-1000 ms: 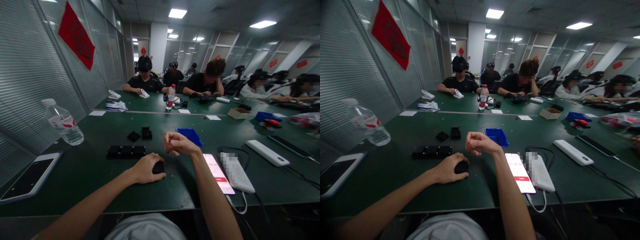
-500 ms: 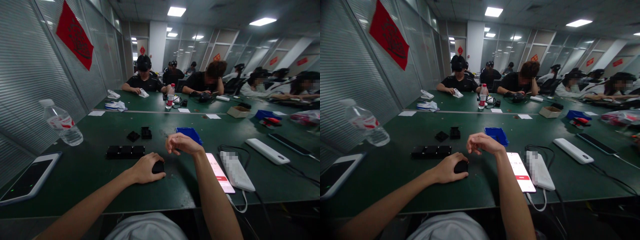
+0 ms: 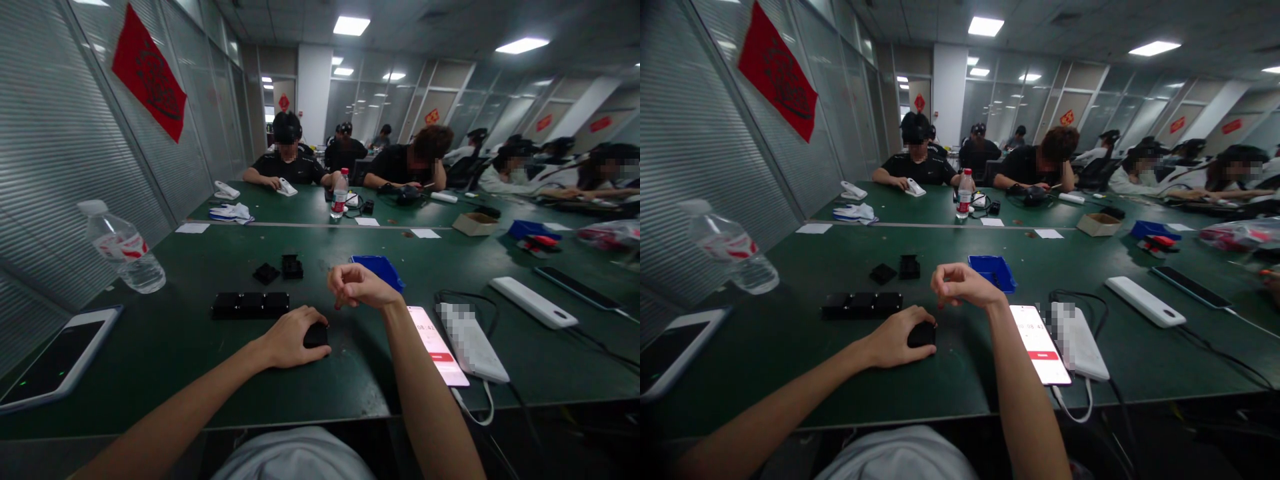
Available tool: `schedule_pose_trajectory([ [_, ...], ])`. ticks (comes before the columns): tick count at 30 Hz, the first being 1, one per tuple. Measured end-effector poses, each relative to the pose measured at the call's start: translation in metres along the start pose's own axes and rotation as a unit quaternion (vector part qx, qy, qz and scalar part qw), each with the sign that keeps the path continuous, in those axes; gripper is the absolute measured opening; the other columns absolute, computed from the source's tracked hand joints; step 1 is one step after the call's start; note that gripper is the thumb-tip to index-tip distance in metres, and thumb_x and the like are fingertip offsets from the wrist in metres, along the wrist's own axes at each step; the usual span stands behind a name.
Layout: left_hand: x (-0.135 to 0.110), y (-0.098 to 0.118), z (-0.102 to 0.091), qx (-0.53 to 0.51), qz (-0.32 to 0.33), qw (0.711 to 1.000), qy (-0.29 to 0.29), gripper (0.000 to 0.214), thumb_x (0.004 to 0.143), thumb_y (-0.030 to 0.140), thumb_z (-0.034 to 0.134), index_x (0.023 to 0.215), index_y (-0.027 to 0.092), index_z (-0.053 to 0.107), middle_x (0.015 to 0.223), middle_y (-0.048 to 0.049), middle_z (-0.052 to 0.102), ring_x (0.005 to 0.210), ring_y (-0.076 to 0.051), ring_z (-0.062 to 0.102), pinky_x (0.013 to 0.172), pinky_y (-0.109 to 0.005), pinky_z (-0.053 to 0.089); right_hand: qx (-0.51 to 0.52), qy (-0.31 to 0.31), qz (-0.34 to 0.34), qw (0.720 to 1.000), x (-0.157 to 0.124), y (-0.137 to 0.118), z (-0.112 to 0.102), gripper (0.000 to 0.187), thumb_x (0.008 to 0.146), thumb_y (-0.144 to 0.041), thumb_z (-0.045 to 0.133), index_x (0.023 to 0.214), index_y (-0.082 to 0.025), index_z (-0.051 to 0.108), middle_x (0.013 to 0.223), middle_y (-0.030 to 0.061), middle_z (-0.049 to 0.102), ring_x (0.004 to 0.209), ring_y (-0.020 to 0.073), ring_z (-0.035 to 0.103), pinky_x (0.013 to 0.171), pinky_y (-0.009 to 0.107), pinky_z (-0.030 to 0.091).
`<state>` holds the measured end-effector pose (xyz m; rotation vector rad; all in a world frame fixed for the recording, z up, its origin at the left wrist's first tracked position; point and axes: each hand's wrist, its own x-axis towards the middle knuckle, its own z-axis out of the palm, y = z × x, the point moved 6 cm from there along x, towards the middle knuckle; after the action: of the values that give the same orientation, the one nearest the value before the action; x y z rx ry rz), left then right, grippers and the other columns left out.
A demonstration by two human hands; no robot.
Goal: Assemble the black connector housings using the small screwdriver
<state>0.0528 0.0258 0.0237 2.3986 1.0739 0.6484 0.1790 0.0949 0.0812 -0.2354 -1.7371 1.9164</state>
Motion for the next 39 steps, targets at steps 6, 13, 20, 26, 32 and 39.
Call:
schedule_pose_trajectory([
  [6, 0.0, -0.001, 0.001, -0.001, 0.002, 1.0, 0.002, 0.037, 0.082, 0.035, 0.077, 0.112, 0.018, 0.064, 0.113, -0.0086, 0.07, 0.106, -0.027, 0.066, 0.099, -0.041, 0.052, -0.02, 0.0, 0.003, 1.0, -0.002, 0.002, -0.004, 0.035, 0.084, -0.043, 0.081, 0.085, -0.01, 0.067, 0.078, 0.004, 0.072, 0.041, 0.0032, 0.051, 0.038, 0.015, 0.036],
  [13, 0.0, 0.0, 0.001, 0.001, 0.005, 1.0, -0.001, 0.035, 0.083, 0.036, 0.077, 0.11, 0.019, 0.064, 0.113, -0.0091, 0.07, 0.107, -0.028, 0.066, 0.099, -0.041, 0.052, 0.012, -0.011, 0.011, 1.0, -0.001, 0.0, 0.003, 0.03, 0.092, -0.041, 0.073, 0.099, -0.015, 0.058, 0.082, 0.006, 0.075, 0.048, 0.0075, 0.059, 0.042, 0.016, 0.042],
  [20, 0.0, 0.0, 0.001, 0.002, 0.002, 1.0, -0.003, 0.037, 0.082, 0.036, 0.078, 0.111, 0.017, 0.065, 0.113, -0.0099, 0.07, 0.107, -0.029, 0.066, 0.098, -0.042, 0.052, 0.043, -0.031, 0.023, 0.998, -0.002, 0.001, 0.009, 0.028, 0.096, -0.039, 0.067, 0.097, -0.018, 0.05, 0.082, 0.0028, 0.069, 0.047, 0.0041, 0.046, 0.044, 0.015, 0.035],
  [26, 0.0, 0.001, 0.001, 0.001, -0.001, 1.0, -0.004, 0.036, 0.082, 0.035, 0.078, 0.11, 0.017, 0.065, 0.111, -0.0091, 0.07, 0.105, -0.028, 0.066, 0.097, -0.041, 0.052, 0.061, -0.061, 0.035, 0.996, -0.003, 0.003, 0.015, 0.026, 0.099, -0.042, 0.063, 0.098, -0.018, 0.05, 0.08, 0.0, 0.064, 0.043, 0.0032, 0.033, 0.04, 0.015, 0.025],
  [32, 0.001, 0.0, 0.001, 0.005, 0.002, 1.0, -0.004, 0.036, 0.082, 0.035, 0.078, 0.11, 0.018, 0.064, 0.112, -0.0088, 0.07, 0.106, -0.028, 0.066, 0.097, -0.041, 0.052, 0.039, -0.029, 0.038, 0.998, -0.001, 0.003, 0.014, 0.033, 0.098, -0.05, 0.061, 0.095, -0.018, 0.051, 0.074, -0.0007, 0.059, 0.05, 0.0065, 0.039, 0.045, 0.016, 0.031],
  [39, 0.0, 0.001, 0.001, 0.008, 0.001, 1.0, -0.006, 0.036, 0.082, 0.035, 0.078, 0.111, 0.018, 0.064, 0.111, -0.0088, 0.07, 0.106, -0.028, 0.066, 0.097, -0.041, 0.052, 0.017, -0.032, 0.019, 0.999, -0.001, 0.002, 0.01, 0.037, 0.093, -0.049, 0.069, 0.086, -0.017, 0.053, 0.073, -0.0002, 0.058, 0.055, 0.0078, 0.045, 0.045, 0.016, 0.034],
])
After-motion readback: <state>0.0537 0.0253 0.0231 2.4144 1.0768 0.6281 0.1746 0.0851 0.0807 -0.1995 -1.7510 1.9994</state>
